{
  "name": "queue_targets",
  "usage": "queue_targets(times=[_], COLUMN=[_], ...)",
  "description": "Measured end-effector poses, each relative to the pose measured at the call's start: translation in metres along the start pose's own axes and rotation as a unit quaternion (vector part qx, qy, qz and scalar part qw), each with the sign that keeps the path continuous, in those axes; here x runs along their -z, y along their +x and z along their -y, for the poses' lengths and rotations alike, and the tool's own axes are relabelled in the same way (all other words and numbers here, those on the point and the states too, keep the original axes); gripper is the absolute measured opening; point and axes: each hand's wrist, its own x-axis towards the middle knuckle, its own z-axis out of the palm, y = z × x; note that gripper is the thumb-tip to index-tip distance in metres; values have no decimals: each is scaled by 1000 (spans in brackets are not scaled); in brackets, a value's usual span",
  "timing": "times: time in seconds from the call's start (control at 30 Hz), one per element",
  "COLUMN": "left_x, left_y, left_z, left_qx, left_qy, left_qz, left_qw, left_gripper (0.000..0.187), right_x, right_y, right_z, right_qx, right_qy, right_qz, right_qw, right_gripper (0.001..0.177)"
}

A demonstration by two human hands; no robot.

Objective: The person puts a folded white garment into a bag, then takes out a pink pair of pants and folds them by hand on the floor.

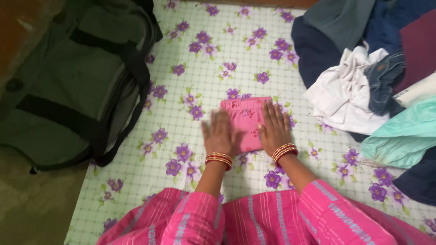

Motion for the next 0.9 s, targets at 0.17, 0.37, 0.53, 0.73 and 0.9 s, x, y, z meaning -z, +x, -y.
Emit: queue_targets(times=[0.17, 0.37, 0.53, 0.73, 0.9], left_x=[9, 23, -11, 0, 5], left_y=[15, 21, 25, 28, 20], left_z=[-28, -45, -13, -18, -20], left_qx=[-42, -42, -73, -55, -50], left_qy=[76, 53, 105, 5, 55], left_qz=[-116, 69, -98, -43, 5], left_qw=[990, 995, 987, 998, 997], left_gripper=[80, 88, 83, 80, 81], right_x=[2, 3, 1, 7, -1], right_y=[-1, -1, -2, 7, 26], right_z=[5, 5, 3, 6, 28], right_qx=[-22, -15, -17, -37, 78], right_qy=[-2, -9, 10, 53, 15], right_qz=[-6, -19, -17, -29, -2], right_qw=[1000, 1000, 1000, 997, 997], right_gripper=[71, 75, 72, 74, 64])
